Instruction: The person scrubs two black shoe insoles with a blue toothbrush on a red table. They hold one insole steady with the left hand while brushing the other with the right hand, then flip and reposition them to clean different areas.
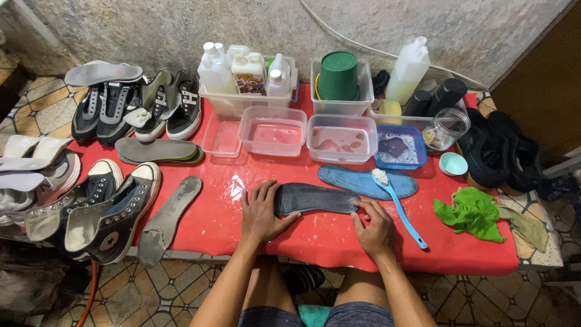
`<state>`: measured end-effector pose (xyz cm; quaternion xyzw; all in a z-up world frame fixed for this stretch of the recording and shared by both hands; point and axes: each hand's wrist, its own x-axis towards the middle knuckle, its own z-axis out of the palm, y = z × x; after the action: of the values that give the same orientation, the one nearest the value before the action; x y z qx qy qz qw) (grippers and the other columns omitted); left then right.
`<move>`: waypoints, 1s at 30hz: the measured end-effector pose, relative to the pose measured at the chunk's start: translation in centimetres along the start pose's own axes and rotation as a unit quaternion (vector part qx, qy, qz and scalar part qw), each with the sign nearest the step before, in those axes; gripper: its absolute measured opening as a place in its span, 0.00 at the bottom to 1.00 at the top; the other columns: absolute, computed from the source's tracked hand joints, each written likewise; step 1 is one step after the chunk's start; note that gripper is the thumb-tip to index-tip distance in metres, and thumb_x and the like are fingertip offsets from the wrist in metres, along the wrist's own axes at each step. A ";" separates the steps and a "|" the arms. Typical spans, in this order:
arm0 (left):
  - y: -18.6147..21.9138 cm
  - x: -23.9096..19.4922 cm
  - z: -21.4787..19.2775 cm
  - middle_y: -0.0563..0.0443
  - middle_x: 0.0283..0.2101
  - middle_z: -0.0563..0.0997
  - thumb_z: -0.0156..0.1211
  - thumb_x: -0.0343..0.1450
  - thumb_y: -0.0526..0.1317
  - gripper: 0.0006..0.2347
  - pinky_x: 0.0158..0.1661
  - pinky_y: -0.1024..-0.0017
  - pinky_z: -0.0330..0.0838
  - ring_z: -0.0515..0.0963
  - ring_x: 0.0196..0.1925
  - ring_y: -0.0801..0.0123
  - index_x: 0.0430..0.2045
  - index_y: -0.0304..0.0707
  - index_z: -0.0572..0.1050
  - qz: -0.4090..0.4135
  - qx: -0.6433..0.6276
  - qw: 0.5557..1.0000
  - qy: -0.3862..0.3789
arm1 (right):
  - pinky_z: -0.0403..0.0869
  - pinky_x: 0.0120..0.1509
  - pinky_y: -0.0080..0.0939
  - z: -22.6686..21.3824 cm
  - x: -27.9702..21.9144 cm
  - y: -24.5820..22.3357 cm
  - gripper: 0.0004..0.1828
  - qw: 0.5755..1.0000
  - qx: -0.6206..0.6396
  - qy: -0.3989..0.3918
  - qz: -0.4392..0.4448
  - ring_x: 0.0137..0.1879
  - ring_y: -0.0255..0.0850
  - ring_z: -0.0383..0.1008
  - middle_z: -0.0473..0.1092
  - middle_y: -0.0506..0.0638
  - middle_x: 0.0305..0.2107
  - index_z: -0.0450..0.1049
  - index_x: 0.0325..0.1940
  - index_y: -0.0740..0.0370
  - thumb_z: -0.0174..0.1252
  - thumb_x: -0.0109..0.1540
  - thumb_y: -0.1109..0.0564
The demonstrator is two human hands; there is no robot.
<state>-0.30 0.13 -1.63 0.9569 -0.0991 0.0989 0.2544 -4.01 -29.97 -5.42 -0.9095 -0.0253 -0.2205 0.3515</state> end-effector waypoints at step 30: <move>-0.3 -0.1 0.5 0.58 0.64 0.72 0.69 0.56 0.68 0.38 0.66 0.41 0.47 0.68 0.67 0.60 0.59 0.54 0.70 0.005 0.019 1.000 0.015 | 0.79 0.43 0.45 -0.5 0.2 -1.1 0.14 1.000 0.008 0.001 0.013 0.40 0.49 0.80 0.77 0.50 0.42 0.82 0.45 0.49 0.67 0.55 0.59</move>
<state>-0.26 0.15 -2.27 0.9594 -0.0985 0.1167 0.2371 -4.28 -29.50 -4.34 -0.9064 -0.0147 -0.2168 0.3622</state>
